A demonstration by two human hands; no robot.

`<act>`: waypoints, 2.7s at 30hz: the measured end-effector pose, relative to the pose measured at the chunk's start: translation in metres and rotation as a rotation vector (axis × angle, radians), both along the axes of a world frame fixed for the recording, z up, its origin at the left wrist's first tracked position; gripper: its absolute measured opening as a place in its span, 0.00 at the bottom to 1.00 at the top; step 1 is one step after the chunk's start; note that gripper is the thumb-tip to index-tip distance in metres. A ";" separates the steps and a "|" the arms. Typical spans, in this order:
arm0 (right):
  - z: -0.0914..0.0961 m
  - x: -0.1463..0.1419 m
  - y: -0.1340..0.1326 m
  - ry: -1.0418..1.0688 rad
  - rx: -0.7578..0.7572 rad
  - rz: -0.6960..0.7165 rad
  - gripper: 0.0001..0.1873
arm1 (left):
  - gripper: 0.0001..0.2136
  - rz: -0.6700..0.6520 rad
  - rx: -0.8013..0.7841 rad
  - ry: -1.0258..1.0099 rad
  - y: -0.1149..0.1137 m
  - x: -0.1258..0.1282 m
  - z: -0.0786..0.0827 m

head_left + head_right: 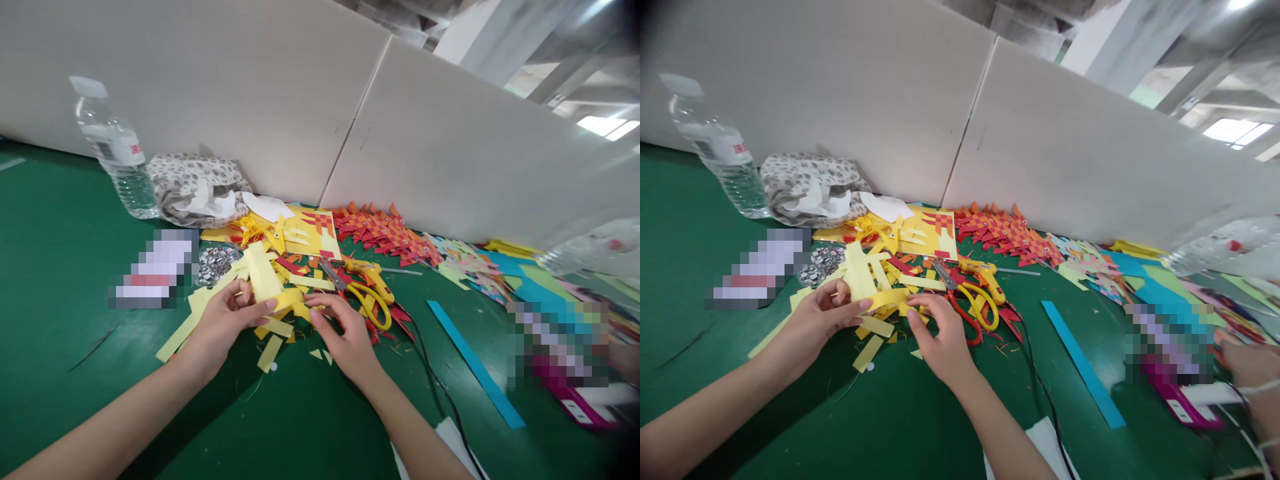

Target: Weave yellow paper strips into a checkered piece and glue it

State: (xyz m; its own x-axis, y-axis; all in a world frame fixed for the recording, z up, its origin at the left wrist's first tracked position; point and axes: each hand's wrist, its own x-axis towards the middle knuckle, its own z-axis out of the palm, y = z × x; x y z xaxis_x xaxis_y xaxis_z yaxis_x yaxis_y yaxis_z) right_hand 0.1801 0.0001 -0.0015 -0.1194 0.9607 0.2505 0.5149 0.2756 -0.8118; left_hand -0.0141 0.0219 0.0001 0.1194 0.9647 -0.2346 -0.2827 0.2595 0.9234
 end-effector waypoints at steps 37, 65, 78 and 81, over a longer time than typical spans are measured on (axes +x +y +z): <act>-0.008 -0.010 0.011 -0.688 0.118 0.081 0.20 | 0.18 0.057 0.053 -0.021 -0.001 0.003 -0.004; -0.005 0.012 0.013 0.620 -0.119 -0.344 0.09 | 0.11 -0.007 0.082 0.082 -0.007 0.006 0.003; 0.004 0.011 0.015 0.780 -0.265 -0.438 0.16 | 0.11 -0.083 0.018 0.237 -0.007 0.006 0.001; 0.004 0.010 0.013 0.772 -0.226 -0.415 0.13 | 0.13 -0.090 0.019 0.241 -0.007 0.005 -0.001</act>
State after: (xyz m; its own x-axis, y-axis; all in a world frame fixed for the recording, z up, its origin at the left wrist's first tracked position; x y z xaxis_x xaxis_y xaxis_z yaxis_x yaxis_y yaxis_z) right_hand 0.1898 0.0127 0.0030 0.3709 0.9250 -0.0825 -0.1729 -0.0186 -0.9848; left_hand -0.0091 0.0151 -0.0009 0.1475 0.9574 -0.2484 -0.0307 0.2555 0.9663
